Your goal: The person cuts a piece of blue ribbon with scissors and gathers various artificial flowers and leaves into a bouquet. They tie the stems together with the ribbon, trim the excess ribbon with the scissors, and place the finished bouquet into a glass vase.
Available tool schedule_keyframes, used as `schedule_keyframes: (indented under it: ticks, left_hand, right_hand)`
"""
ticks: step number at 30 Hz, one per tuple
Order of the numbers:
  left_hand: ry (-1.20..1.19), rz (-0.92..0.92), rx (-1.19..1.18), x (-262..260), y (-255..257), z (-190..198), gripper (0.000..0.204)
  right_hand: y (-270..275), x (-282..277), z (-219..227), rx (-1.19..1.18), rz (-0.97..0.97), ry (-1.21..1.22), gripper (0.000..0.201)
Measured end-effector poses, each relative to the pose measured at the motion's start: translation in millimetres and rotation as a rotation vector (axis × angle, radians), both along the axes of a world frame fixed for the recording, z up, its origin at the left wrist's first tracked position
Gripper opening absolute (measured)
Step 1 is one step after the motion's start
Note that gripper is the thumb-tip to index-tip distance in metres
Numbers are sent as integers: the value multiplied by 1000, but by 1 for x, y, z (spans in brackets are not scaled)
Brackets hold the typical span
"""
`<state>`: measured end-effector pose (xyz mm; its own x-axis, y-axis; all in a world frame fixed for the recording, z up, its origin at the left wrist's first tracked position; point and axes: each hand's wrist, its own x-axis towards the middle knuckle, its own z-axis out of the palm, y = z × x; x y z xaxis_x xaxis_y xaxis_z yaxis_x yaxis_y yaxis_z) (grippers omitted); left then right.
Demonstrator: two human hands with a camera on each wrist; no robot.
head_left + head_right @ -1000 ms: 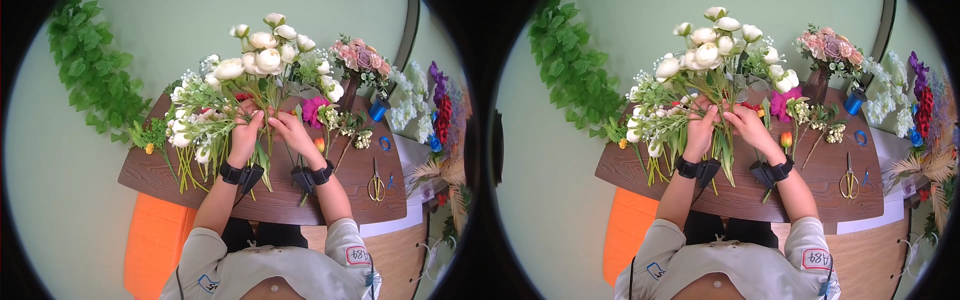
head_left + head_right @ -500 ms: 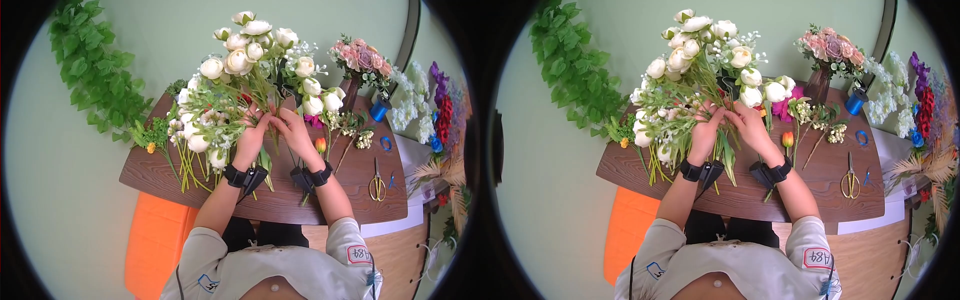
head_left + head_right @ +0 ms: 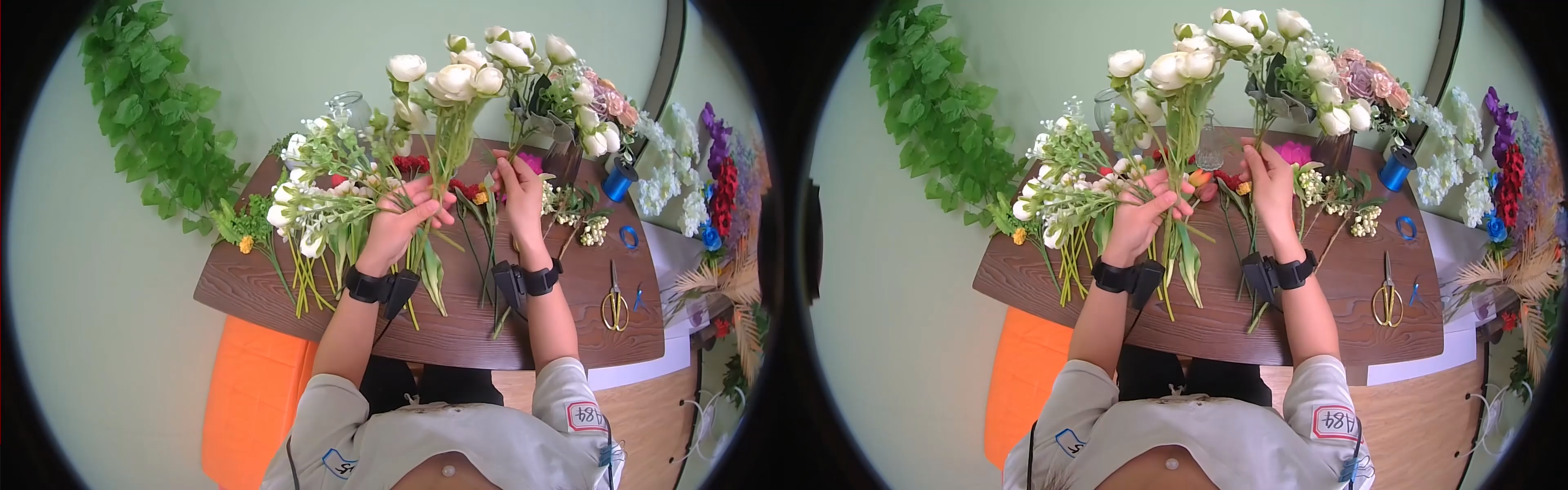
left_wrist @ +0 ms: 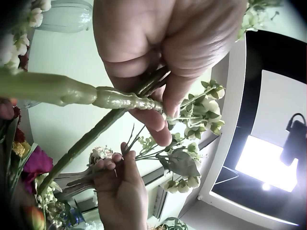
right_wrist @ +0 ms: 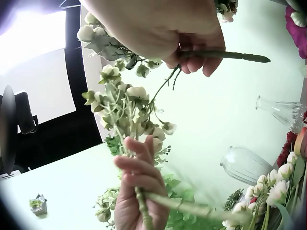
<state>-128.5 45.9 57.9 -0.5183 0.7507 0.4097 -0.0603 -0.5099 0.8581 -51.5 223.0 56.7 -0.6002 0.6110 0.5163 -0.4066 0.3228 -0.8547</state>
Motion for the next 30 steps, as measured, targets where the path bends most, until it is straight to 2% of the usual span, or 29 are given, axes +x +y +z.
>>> schedule_keyframes:
  ticks: [1, 3, 5, 7, 8, 10, 11, 12, 13, 14, 16, 19, 21, 22, 25, 26, 27, 29, 30]
  left_hand:
    - [0, -2, 0, 0, -2, 0, 34]
    - [-58, -218, -47, 0, -9, -2, 35]
    - [-113, -268, -35, 0, -14, -5, 36]
    - [-194, -408, 102, 1, -17, -6, 33]
    - [-195, -409, 102, 1, -15, -5, 33]
    - [-140, -205, 109, 1, -9, -1, 32]
    - [-141, -205, 109, 2, -6, 0, 32]
    - [-109, -104, 104, 2, -4, 2, 32]
    - [-78, -2, 99, 3, -1, 4, 32]
    - [-77, -2, 99, 3, 1, 5, 32]
    - [11, 161, 54, 4, 7, 8, 30]
    - [-21, 267, 77, 3, 19, 5, 26]
    - [-36, 257, 128, 1, 25, 5, 27]
    - [-50, 247, 179, -1, 28, 5, 27]
    - [-34, 233, 176, -8, 33, 1, 25]
    - [-32, 231, 175, -10, 34, -2, 25]
    - [-2, 258, 113, -12, 34, -5, 25]
    - [30, 282, 51, -13, 33, -8, 25]
    - [38, 306, -5, -13, 31, -10, 27]
  right_hand:
    - [3, 1, 1, 0, -2, 0, 22]
    - [8, 3, 4, -28, -66, 64, 22]
    - [17, 7, 5, -68, -53, 45, 23]
    - [23, 9, 7, -134, -89, 100, 23]
    - [22, 10, 9, -122, -122, 127, 25]
    - [23, 10, 7, -127, -110, 137, 26]
    - [24, 10, 6, -131, -96, 149, 26]
    - [22, 8, 5, -130, -96, 149, 26]
    - [18, 6, 4, -204, 15, 202, 27]
    - [14, 3, 2, -277, 125, 255, 28]
    - [2, -6, -3, -216, 159, 230, 29]
    - [-11, -14, -15, -131, 219, 142, 29]
    - [-23, -18, -20, -219, 268, 94, 27]
    - [-18, -23, -23, 29, 219, 41, 27]
    - [-22, -26, -42, -29, 320, -56, 28]
    - [-21, -40, -59, 24, 180, -58, 32]
    - [-6, -40, -72, 299, 172, -102, 35]
    - [-3, -50, -90, 370, 40, -56, 35]
    - [3, -55, -93, 412, 80, -79, 32]
